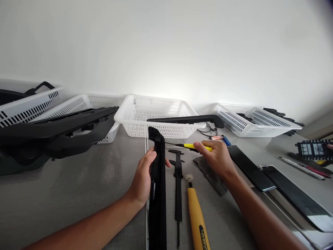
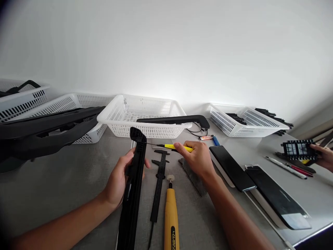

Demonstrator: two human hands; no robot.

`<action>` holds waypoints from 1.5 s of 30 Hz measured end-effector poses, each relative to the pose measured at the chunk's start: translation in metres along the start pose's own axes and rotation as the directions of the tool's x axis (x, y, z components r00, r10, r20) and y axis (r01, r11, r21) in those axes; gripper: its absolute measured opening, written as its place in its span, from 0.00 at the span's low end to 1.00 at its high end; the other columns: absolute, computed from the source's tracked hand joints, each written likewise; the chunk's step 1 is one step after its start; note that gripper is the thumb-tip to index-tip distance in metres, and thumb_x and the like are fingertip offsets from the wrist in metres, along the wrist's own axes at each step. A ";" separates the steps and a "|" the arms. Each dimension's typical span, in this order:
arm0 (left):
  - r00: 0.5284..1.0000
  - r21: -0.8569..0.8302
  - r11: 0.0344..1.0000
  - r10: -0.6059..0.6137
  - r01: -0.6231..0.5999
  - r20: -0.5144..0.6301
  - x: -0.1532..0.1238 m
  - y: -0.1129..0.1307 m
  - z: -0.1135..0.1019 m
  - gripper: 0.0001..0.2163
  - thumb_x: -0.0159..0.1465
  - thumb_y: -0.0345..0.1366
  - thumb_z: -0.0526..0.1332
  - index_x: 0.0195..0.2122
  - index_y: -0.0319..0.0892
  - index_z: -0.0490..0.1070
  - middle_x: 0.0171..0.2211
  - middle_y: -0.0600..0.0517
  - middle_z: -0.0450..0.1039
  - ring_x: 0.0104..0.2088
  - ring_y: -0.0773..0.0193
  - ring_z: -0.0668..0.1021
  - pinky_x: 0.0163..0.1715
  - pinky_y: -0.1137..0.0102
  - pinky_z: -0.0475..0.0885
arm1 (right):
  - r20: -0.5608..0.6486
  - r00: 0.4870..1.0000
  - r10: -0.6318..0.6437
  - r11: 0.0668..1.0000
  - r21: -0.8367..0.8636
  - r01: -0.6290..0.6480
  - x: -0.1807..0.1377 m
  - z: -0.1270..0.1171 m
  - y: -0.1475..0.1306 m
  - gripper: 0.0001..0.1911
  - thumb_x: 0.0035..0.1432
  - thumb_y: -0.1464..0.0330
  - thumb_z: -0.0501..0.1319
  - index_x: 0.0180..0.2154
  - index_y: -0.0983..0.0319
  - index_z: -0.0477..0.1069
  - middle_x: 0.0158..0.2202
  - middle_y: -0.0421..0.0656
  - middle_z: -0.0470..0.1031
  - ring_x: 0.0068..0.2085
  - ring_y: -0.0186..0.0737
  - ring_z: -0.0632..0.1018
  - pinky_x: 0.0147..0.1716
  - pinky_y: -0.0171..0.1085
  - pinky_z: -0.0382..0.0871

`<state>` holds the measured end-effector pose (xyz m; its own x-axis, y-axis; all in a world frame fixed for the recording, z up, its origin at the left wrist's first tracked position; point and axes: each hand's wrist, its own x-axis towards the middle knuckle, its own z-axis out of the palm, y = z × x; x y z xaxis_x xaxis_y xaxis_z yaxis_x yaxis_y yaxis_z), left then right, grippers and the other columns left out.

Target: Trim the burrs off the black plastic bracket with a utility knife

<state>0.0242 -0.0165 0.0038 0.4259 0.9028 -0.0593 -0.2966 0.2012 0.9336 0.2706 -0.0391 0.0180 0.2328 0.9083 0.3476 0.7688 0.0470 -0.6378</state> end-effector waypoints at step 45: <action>0.970 -0.174 0.982 -0.112 0.074 -0.217 0.003 -0.003 0.001 0.27 0.58 0.65 0.64 0.36 0.42 0.74 0.24 0.54 0.73 0.21 0.66 0.70 0.21 0.72 0.64 | 0.484 0.845 -0.227 0.974 0.099 0.205 -0.015 0.017 -0.029 0.27 0.62 0.44 0.63 0.30 0.62 0.73 0.23 0.36 0.65 0.26 0.31 0.61 0.28 0.33 0.52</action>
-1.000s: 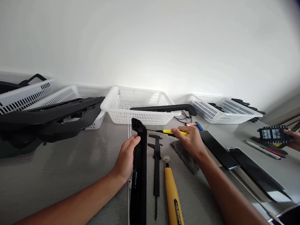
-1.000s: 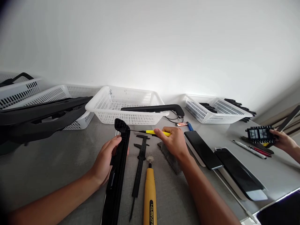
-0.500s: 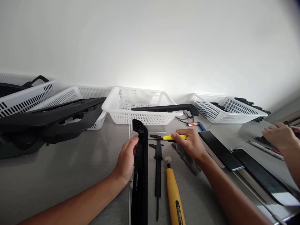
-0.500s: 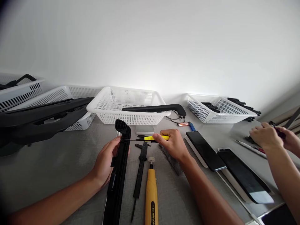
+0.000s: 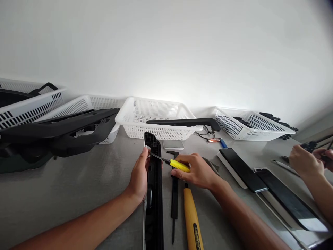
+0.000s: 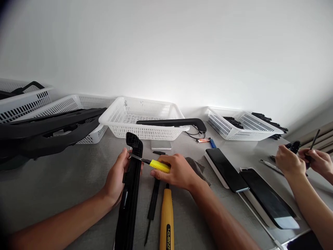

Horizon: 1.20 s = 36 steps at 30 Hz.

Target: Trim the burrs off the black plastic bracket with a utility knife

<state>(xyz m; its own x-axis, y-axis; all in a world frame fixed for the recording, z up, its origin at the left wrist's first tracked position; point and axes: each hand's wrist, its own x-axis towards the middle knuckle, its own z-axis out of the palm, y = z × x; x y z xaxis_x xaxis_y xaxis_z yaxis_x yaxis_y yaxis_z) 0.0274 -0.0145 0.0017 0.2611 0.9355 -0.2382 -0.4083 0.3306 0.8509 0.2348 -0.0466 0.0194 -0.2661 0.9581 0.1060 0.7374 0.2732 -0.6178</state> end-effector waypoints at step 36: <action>0.994 0.000 0.994 0.109 -0.109 0.006 -0.003 -0.002 0.001 0.10 0.59 0.45 0.64 0.31 0.45 0.70 0.25 0.58 0.71 0.26 0.66 0.70 0.31 0.72 0.67 | -0.290 0.941 -0.172 0.985 -0.078 0.155 -0.004 0.003 0.000 0.14 0.63 0.71 0.60 0.46 0.60 0.83 0.42 0.41 0.85 0.40 0.38 0.84 0.42 0.31 0.74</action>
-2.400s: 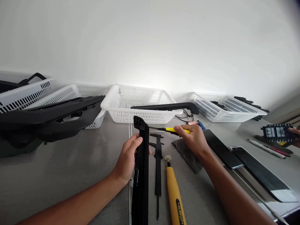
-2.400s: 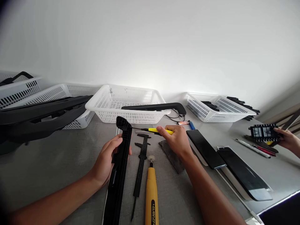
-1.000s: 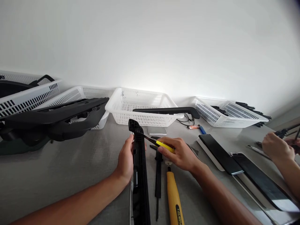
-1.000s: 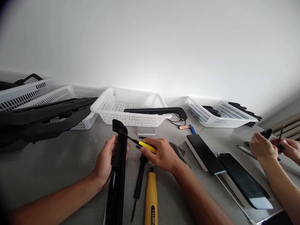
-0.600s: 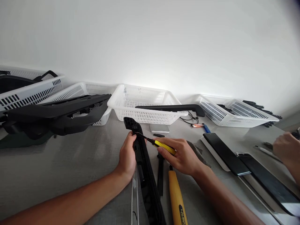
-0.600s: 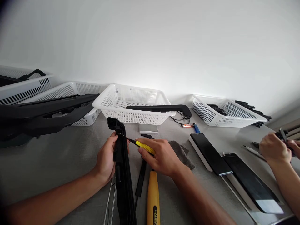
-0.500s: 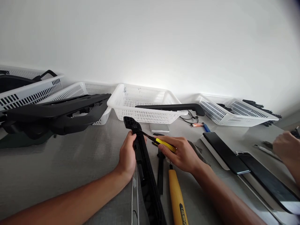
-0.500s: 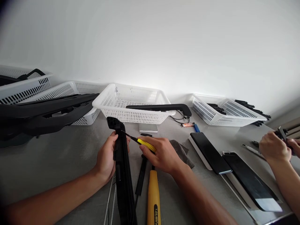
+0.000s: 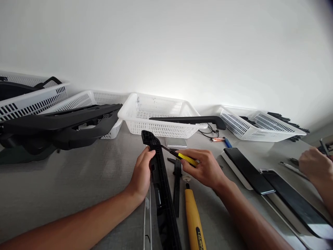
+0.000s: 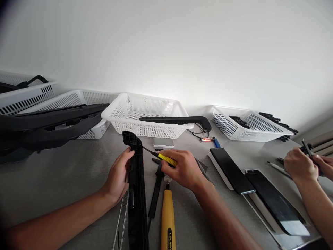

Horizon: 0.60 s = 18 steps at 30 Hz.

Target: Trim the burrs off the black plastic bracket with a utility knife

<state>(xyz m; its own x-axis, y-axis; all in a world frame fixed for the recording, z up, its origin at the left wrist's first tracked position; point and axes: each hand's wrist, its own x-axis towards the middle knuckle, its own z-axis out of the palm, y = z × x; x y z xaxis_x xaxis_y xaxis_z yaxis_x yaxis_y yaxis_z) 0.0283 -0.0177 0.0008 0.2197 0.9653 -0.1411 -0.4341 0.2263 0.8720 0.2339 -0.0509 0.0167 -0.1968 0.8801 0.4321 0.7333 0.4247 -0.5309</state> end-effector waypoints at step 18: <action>0.999 0.028 0.999 -0.045 0.044 0.010 -0.002 0.003 0.002 0.16 0.61 0.48 0.67 0.45 0.45 0.81 0.26 0.57 0.73 0.30 0.61 0.74 0.37 0.70 0.69 | 0.008 0.998 0.059 0.998 -0.004 -0.059 0.001 0.009 0.016 0.24 0.75 0.63 0.54 0.68 0.56 0.68 0.56 0.47 0.80 0.52 0.47 0.83 0.50 0.41 0.77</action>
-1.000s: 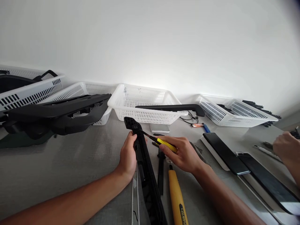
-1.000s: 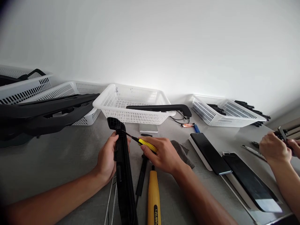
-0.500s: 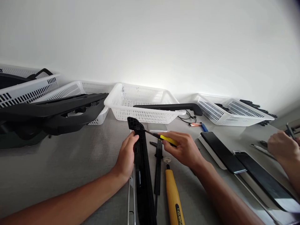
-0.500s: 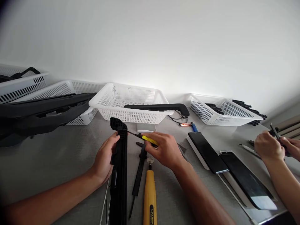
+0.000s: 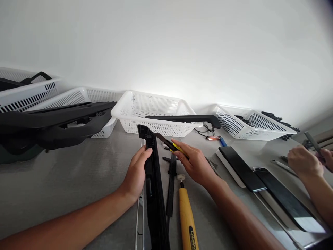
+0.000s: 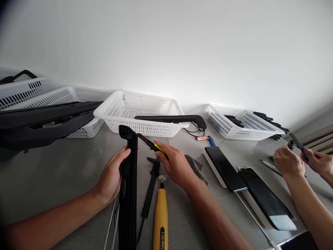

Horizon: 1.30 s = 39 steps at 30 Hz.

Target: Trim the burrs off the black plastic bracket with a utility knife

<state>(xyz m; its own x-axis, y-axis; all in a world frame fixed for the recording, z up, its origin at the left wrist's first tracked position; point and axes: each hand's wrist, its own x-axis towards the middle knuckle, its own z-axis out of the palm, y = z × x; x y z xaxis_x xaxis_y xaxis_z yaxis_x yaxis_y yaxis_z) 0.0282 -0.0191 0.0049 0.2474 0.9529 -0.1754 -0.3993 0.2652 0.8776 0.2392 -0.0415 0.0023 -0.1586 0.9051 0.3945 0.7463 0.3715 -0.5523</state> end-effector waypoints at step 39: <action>0.954 0.187 0.979 -0.135 0.086 0.268 -0.007 0.004 0.004 0.18 0.62 0.49 0.69 0.48 0.44 0.77 0.29 0.53 0.77 0.31 0.59 0.80 0.33 0.68 0.73 | -0.135 0.991 0.024 0.994 -0.099 -0.037 -0.001 -0.008 -0.018 0.18 0.68 0.59 0.62 0.27 0.62 0.73 0.21 0.36 0.66 0.25 0.30 0.65 0.27 0.32 0.57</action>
<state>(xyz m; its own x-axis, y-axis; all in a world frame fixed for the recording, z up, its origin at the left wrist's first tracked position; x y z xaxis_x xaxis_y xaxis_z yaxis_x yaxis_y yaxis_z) 0.0281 -0.0254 0.0117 0.5262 0.8339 -0.1665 -0.2043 0.3140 0.9272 0.2316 -0.0508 0.0175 -0.0524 0.8776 0.4766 0.8123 0.3150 -0.4909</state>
